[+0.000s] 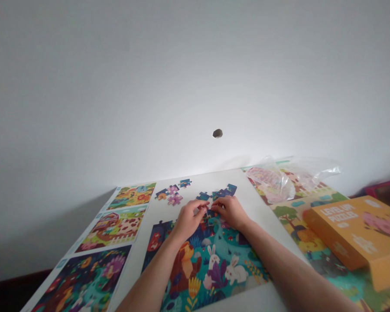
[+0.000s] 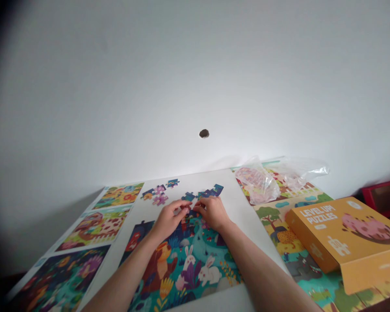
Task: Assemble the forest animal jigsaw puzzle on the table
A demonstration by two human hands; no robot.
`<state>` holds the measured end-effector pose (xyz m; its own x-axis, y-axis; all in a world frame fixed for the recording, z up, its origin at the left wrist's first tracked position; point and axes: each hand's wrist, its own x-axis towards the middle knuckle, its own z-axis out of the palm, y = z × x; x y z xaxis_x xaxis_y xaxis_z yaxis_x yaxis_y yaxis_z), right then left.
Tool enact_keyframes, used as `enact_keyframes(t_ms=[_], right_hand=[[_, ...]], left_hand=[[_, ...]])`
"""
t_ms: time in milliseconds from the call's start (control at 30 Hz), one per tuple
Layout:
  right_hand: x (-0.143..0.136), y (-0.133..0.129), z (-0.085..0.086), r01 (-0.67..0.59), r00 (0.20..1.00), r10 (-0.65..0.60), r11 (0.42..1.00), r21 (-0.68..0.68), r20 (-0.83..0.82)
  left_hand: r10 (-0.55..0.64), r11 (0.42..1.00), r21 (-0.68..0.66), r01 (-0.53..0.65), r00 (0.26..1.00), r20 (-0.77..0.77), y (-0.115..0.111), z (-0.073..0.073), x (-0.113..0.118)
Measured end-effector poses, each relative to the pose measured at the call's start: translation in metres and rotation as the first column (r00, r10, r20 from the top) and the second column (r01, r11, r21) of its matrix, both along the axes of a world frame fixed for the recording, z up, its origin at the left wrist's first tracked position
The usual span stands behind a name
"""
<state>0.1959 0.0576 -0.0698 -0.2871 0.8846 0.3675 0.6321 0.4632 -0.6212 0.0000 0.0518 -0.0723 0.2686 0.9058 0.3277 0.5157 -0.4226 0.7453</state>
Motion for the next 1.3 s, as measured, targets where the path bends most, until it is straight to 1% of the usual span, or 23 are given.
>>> enact_keyframes(t_ms=[100, 200, 300, 467, 567, 667, 733, 867, 1100, 1300], right_hand=[[-0.001, 0.002, -0.002, -0.001, 1.000, 0.002, 1.000, -0.003, 0.024], [-0.001, 0.003, -0.004, 0.004, 0.999, -0.004, 1.000, -0.010, 0.045], [-0.001, 0.002, -0.003, -0.007, 0.999, 0.009, 1.000, -0.030, 0.045], [0.000, -0.001, 0.001, -0.038, 0.998, 0.041, 0.997, -0.071, 0.053], [0.000, -0.002, 0.002, -0.017, 0.995, 0.024, 0.997, -0.075, 0.092], [0.000, -0.002, 0.003, 0.003, 0.991, 0.007, 0.997, -0.075, 0.130], [0.000, -0.003, 0.004, 0.008, 0.989, 0.003, 0.997, -0.073, 0.146], [0.000, -0.004, 0.006, 0.001, 0.987, 0.010, 0.998, -0.067, 0.158], [0.000, -0.004, 0.004, 0.009, 0.980, -0.004, 1.000, -0.022, 0.200], [0.001, -0.003, 0.001, 0.015, 0.980, -0.012, 1.000, -0.015, 0.201]], left_hand=[[-0.022, 1.000, 0.010, 0.023, 0.999, -0.042, -0.001, 0.000, 0.001], [-0.031, 0.999, -0.011, 0.030, 0.997, -0.066, -0.001, 0.000, 0.002], [-0.015, 0.999, -0.040, 0.012, 0.998, -0.069, -0.001, 0.002, 0.003], [-0.031, 0.998, -0.050, 0.029, 0.999, -0.036, -0.002, 0.003, 0.004], [-0.034, 0.999, -0.040, 0.033, 0.999, -0.016, -0.001, 0.000, 0.004], [-0.030, 1.000, -0.005, 0.030, 0.999, -0.044, 0.000, -0.003, 0.003], [-0.003, 1.000, 0.028, 0.004, 0.998, -0.058, 0.001, -0.004, 0.002], [0.044, 0.997, 0.064, -0.042, 0.999, -0.023, 0.002, -0.004, 0.001], [0.022, 0.997, 0.076, -0.018, 0.999, -0.046, 0.001, -0.003, 0.002], [0.015, 0.997, 0.078, -0.005, 0.992, -0.122, 0.000, -0.003, 0.002]])
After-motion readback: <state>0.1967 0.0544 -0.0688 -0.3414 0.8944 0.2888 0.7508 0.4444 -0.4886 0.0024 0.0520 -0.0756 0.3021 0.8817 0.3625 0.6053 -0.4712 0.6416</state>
